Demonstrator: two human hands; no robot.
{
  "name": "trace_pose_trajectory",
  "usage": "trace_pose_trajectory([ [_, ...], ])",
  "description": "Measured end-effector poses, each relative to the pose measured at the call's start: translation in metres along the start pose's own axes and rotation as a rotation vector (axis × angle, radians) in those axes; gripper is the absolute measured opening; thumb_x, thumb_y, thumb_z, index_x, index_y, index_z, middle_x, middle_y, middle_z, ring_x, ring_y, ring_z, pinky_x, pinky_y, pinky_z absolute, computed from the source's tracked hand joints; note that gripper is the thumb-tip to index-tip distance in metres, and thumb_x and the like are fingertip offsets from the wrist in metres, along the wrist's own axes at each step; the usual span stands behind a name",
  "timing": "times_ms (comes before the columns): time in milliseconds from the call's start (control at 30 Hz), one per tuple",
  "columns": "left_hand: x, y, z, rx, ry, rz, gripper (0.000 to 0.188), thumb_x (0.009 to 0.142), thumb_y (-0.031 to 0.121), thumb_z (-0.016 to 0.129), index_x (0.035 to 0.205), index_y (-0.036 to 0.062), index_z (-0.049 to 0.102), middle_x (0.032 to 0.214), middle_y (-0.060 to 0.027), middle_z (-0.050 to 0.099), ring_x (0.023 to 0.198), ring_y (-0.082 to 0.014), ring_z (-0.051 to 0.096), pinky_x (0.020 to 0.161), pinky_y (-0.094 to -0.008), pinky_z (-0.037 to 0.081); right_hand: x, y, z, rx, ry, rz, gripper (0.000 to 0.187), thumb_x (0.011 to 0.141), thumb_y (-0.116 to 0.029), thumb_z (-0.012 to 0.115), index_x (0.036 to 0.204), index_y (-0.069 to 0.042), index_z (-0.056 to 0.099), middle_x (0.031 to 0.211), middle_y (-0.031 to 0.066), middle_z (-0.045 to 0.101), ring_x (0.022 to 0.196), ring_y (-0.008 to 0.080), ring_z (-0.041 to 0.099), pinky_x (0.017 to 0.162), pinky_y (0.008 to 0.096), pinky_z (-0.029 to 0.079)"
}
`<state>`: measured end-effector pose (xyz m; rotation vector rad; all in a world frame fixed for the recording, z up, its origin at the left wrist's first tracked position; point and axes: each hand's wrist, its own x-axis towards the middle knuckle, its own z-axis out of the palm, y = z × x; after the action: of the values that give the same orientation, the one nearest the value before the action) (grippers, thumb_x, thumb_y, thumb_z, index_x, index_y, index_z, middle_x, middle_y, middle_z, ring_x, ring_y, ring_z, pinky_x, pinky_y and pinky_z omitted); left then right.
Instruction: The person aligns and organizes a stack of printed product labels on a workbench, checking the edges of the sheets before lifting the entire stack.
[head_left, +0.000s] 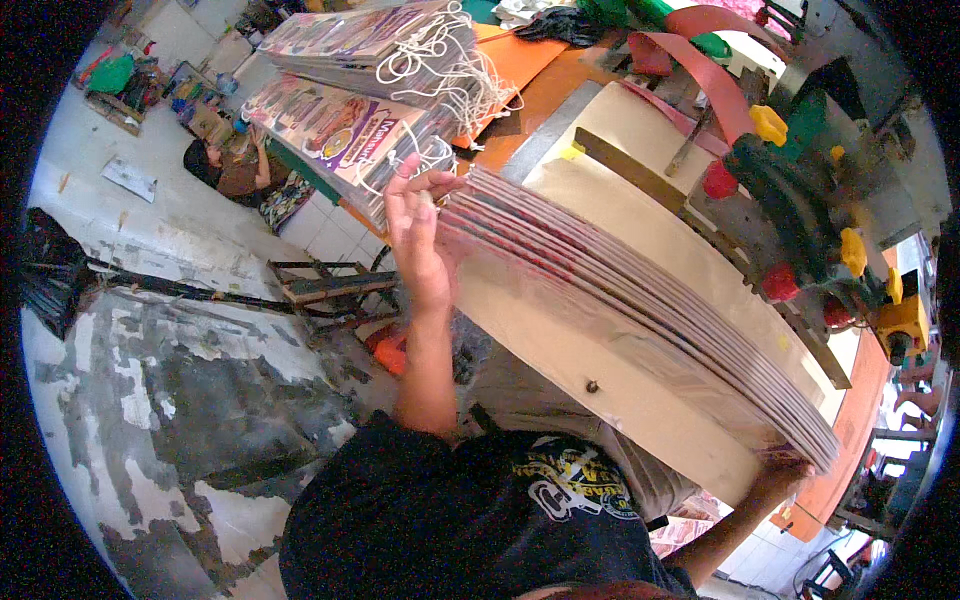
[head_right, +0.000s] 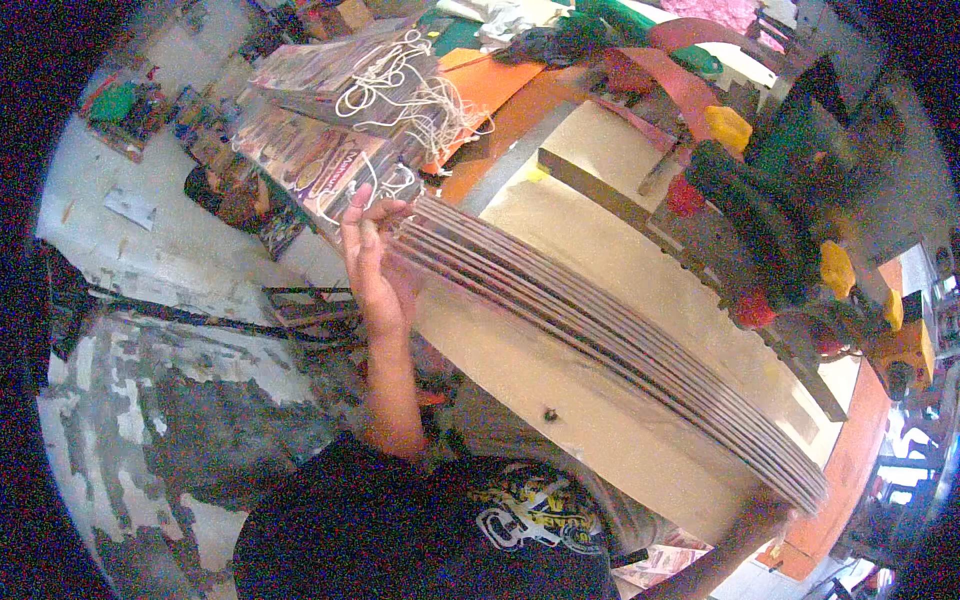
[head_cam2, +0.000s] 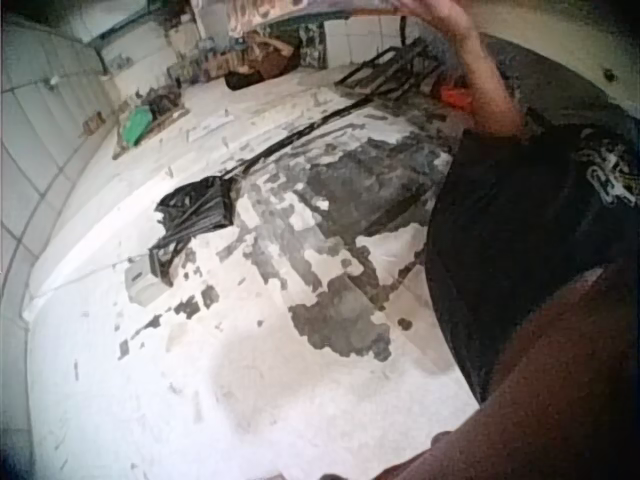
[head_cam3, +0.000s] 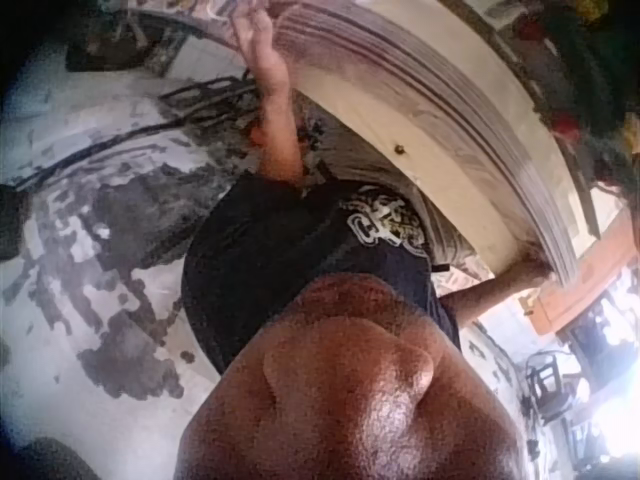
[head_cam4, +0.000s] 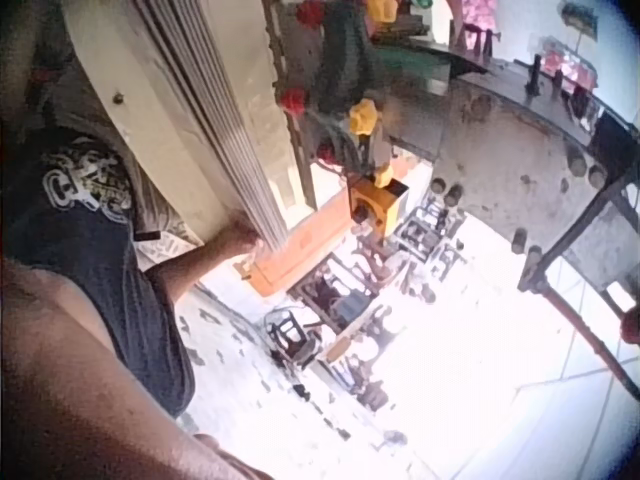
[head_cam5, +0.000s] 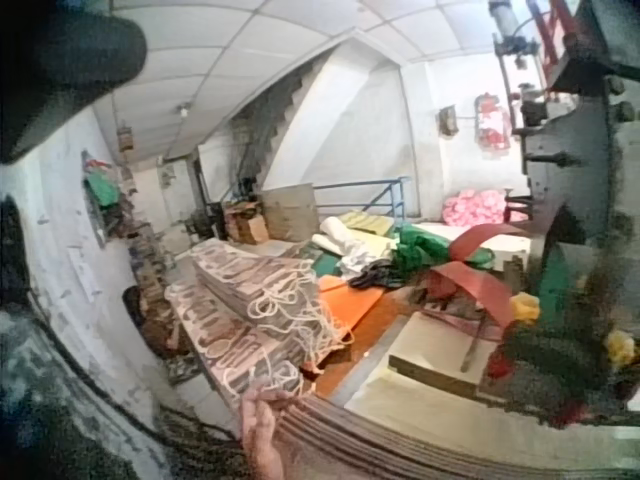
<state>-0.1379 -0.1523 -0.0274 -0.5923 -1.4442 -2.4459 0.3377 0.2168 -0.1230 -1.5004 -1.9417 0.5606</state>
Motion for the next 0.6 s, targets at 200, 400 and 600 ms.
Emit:
trace_pose_trajectory([
  [200, -0.003, -0.008, -0.030, 0.175, 0.135, 0.035, 0.036, 0.105, 0.032, 0.052, 0.120, 0.0002, 0.057, 0.111, -0.0156, 0.066, 0.100, -0.0234, 0.063, 0.094, -0.0389, 0.051, 0.007, 0.025, 0.009, 0.671, -0.031, 0.002, 0.096, 0.096, -0.080, 0.033, 0.139, 0.005, 0.049, 0.127, 0.0162, 0.062, 0.111, 0.0285, 0.060, 0.097, 0.0391, 0.049],
  [400, -0.007, 0.000, -0.035, 0.269, 0.300, 0.112, 0.035, 0.108, 0.023, 0.049, 0.076, 0.0090, 0.045, 0.067, 0.0008, 0.044, 0.060, -0.0061, 0.036, 0.054, -0.0222, 0.029, 0.011, 0.047, 0.021, 0.624, 0.000, -0.091, 0.087, 0.093, -0.074, 0.054, 0.136, 0.001, 0.051, 0.122, 0.0100, 0.063, 0.103, 0.0182, 0.061, 0.082, 0.0347, 0.054],
  [600, -0.005, 0.022, -0.060, 0.375, 0.260, 0.305, 0.033, 0.107, 0.020, 0.046, 0.077, 0.0101, 0.037, 0.064, -0.0001, 0.036, 0.058, -0.0100, 0.034, 0.055, -0.0264, 0.030, 0.008, 0.025, 0.015, 0.562, -0.040, -0.164, 0.096, 0.085, -0.084, 0.051, 0.138, -0.004, 0.050, 0.120, 0.0070, 0.062, 0.098, 0.0174, 0.060, 0.077, 0.0315, 0.052],
])
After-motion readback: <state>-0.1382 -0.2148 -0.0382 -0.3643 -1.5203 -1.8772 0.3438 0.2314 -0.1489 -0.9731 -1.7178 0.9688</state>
